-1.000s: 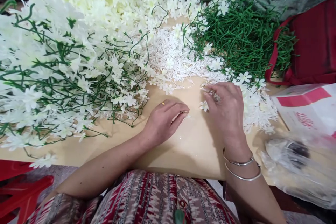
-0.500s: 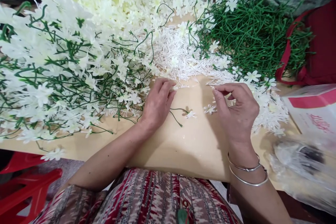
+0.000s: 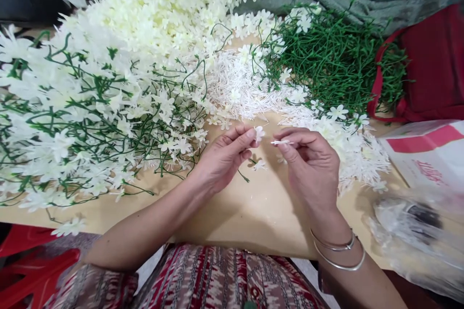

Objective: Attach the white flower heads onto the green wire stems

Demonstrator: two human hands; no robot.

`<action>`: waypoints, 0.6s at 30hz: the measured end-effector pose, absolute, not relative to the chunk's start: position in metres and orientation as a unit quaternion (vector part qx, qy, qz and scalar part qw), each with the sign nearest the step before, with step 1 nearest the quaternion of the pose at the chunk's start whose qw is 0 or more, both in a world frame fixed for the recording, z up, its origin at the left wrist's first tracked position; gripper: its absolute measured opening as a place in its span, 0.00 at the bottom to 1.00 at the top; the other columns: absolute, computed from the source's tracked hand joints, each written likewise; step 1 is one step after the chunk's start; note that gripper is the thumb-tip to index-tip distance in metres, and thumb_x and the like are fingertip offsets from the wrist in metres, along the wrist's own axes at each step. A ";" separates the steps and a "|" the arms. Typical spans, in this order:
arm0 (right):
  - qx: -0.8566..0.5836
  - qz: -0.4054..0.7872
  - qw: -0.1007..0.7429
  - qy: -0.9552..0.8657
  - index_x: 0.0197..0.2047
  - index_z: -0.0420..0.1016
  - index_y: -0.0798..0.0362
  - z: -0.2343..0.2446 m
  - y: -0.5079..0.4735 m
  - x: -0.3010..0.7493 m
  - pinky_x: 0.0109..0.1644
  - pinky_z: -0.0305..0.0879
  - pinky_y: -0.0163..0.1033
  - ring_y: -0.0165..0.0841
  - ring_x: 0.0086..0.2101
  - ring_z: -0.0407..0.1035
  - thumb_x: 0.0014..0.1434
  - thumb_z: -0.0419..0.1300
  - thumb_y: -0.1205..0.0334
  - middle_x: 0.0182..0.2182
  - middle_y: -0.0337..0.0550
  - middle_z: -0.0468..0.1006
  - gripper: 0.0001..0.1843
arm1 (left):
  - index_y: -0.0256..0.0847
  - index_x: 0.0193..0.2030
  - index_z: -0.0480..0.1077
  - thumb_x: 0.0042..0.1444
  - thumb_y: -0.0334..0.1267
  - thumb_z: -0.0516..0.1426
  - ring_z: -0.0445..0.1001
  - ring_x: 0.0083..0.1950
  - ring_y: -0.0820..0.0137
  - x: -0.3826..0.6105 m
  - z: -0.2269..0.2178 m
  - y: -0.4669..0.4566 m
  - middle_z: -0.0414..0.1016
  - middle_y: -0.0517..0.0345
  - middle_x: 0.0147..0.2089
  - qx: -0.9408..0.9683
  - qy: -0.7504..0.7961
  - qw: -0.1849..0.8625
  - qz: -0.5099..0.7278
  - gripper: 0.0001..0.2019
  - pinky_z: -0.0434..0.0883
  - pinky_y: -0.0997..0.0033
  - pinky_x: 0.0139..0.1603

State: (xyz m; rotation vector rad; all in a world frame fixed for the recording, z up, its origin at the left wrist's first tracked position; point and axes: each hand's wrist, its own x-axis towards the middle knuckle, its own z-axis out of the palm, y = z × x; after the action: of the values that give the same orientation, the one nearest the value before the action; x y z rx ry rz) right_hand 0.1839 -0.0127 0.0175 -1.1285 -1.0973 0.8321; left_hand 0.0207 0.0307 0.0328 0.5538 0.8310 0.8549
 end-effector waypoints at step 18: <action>-0.535 -0.047 0.515 -0.668 0.47 0.78 0.46 0.015 -0.015 0.188 0.47 0.76 0.45 0.36 0.41 0.79 0.62 0.67 0.73 0.42 0.41 0.82 0.14 | 0.47 0.46 0.84 0.56 0.50 0.70 0.78 0.38 0.73 0.032 0.034 0.016 0.85 0.56 0.44 0.367 0.382 0.752 0.391 0.15 0.70 0.74 0.36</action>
State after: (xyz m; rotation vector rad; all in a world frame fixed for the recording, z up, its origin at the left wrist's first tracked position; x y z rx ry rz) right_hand 0.1881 -0.0155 0.0145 -1.2859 -1.6045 -0.1133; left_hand 0.0319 0.0159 0.0341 0.8023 0.8351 0.8542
